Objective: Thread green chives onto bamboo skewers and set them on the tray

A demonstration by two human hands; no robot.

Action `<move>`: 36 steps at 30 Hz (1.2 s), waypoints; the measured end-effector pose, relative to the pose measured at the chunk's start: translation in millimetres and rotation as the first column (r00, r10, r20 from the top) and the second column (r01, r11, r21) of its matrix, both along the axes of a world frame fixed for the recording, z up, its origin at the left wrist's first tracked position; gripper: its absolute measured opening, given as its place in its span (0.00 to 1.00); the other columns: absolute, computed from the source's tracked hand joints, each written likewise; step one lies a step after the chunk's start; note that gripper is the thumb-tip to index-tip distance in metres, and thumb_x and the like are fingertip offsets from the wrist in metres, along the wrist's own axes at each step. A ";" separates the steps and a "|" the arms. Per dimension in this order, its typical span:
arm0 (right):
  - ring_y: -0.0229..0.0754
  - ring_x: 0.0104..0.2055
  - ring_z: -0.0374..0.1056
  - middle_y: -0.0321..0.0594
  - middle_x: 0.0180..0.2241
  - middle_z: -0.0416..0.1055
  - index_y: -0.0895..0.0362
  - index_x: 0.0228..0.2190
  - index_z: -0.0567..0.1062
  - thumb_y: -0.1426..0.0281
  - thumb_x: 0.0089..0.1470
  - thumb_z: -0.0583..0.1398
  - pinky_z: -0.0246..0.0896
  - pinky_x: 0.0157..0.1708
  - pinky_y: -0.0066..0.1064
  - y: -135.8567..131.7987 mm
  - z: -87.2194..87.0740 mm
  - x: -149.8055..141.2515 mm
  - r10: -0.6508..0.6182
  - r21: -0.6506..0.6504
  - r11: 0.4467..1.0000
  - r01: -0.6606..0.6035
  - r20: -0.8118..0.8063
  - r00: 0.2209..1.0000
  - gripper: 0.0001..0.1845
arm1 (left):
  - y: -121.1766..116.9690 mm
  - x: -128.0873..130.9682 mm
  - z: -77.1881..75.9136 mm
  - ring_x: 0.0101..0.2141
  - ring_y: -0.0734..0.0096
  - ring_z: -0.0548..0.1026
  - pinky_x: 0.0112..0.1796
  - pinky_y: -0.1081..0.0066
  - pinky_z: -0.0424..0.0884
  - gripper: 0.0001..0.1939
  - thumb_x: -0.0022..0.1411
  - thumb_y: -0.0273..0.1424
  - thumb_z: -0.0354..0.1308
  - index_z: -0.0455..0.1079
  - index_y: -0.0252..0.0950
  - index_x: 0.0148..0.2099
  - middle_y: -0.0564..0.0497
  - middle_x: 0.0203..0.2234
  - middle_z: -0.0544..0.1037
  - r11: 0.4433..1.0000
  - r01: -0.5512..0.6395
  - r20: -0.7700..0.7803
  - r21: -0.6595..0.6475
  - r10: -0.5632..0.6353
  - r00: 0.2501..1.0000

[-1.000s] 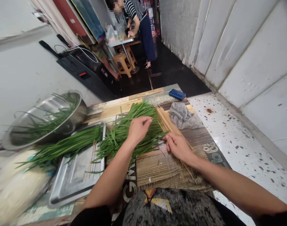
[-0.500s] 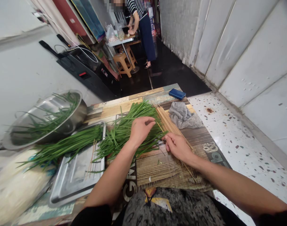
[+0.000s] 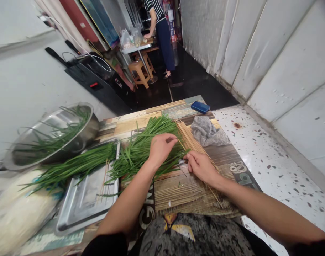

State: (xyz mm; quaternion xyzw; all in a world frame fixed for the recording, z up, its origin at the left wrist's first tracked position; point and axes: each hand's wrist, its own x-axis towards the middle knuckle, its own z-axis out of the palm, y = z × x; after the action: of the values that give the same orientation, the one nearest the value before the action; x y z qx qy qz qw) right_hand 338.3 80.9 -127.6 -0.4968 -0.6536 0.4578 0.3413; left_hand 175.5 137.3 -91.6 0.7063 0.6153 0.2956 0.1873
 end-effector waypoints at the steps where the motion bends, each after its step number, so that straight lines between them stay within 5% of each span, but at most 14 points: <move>1: 0.34 0.17 0.61 0.29 0.13 0.63 0.57 0.28 0.69 0.69 0.58 0.47 0.56 0.23 0.24 0.0 0.0 0.0 -0.004 0.002 1.000 0.004 0.003 1.000 0.14 | -0.2 0.4 0.4 0.28 0.72 0.74 0.35 0.72 0.69 0.07 0.54 0.32 0.58 0.75 0.37 0.33 0.52 0.27 0.79 1.000 -0.001 -0.005 -0.003 0.001 1.000; 5: 0.34 0.17 0.61 0.29 0.13 0.63 0.57 0.29 0.69 0.69 0.58 0.46 0.56 0.23 0.24 0.1 -0.1 -0.4 -0.010 0.001 1.000 0.010 0.009 1.000 0.14 | -4.8 2.4 5.5 0.31 0.70 0.75 0.37 0.71 0.69 0.07 0.54 0.31 0.58 0.76 0.37 0.34 0.51 0.30 0.79 0.998 0.052 -0.058 -0.028 -0.053 0.997; 10: 0.34 0.17 0.61 0.29 0.13 0.63 0.57 0.29 0.69 0.68 0.58 0.46 0.56 0.24 0.24 2.0 0.2 0.0 -0.014 0.004 1.000 0.014 0.011 1.000 0.14 | -12.3 -3.9 18.3 0.37 0.70 0.74 0.42 0.72 0.66 0.08 0.57 0.31 0.55 0.76 0.39 0.33 0.53 0.33 0.79 0.916 0.392 -0.162 -0.081 -0.400 0.902; 15: 0.35 0.17 0.62 0.30 0.13 0.64 0.57 0.29 0.70 0.67 0.58 0.46 0.56 0.23 0.25 0.6 1.9 1.0 -0.046 0.005 0.999 0.046 0.031 0.998 0.15 | -5.4 -21.7 23.8 0.36 0.68 0.71 0.41 0.68 0.64 0.09 0.58 0.32 0.54 0.76 0.38 0.37 0.50 0.32 0.77 0.965 0.259 -0.339 0.036 -0.232 0.912; 21: 0.36 0.18 0.62 0.31 0.13 0.65 0.56 0.28 0.71 0.67 0.57 0.47 0.56 0.24 0.26 -1.3 1.8 0.3 -0.065 0.020 0.998 0.064 0.056 0.996 0.15 | -1.8 -13.6 13.4 0.36 0.62 0.66 0.36 0.63 0.58 0.07 0.57 0.33 0.56 0.76 0.38 0.33 0.46 0.29 0.72 0.931 0.361 -0.650 -0.050 -0.305 0.696; 26: 0.36 0.18 0.63 0.32 0.13 0.65 0.57 0.28 0.71 0.68 0.57 0.47 0.56 0.25 0.26 -0.2 0.5 0.4 -0.067 0.016 0.998 0.066 0.075 0.995 0.15 | -5.5 -2.7 8.4 0.37 0.60 0.64 0.36 0.62 0.57 0.09 0.58 0.32 0.54 0.74 0.35 0.30 0.45 0.29 0.71 0.932 0.360 -0.723 -0.045 -0.279 0.632; 36: 0.35 0.18 0.62 0.30 0.13 0.64 0.57 0.29 0.71 0.67 0.58 0.47 0.55 0.24 0.25 -0.9 -0.3 -0.5 -0.053 0.015 0.999 0.052 0.031 0.998 0.15 | -4.3 -7.1 8.5 0.31 0.68 0.70 0.37 0.67 0.61 0.08 0.61 0.31 0.49 0.69 0.36 0.36 0.50 0.28 0.76 0.983 0.167 -0.366 0.074 -0.129 0.922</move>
State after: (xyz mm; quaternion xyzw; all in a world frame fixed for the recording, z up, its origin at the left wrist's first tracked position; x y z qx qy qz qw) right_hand 337.8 80.0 -127.9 -0.5185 -0.6489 0.4361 0.3463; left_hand 168.3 133.1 -83.1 0.8017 0.5678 0.1779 0.0562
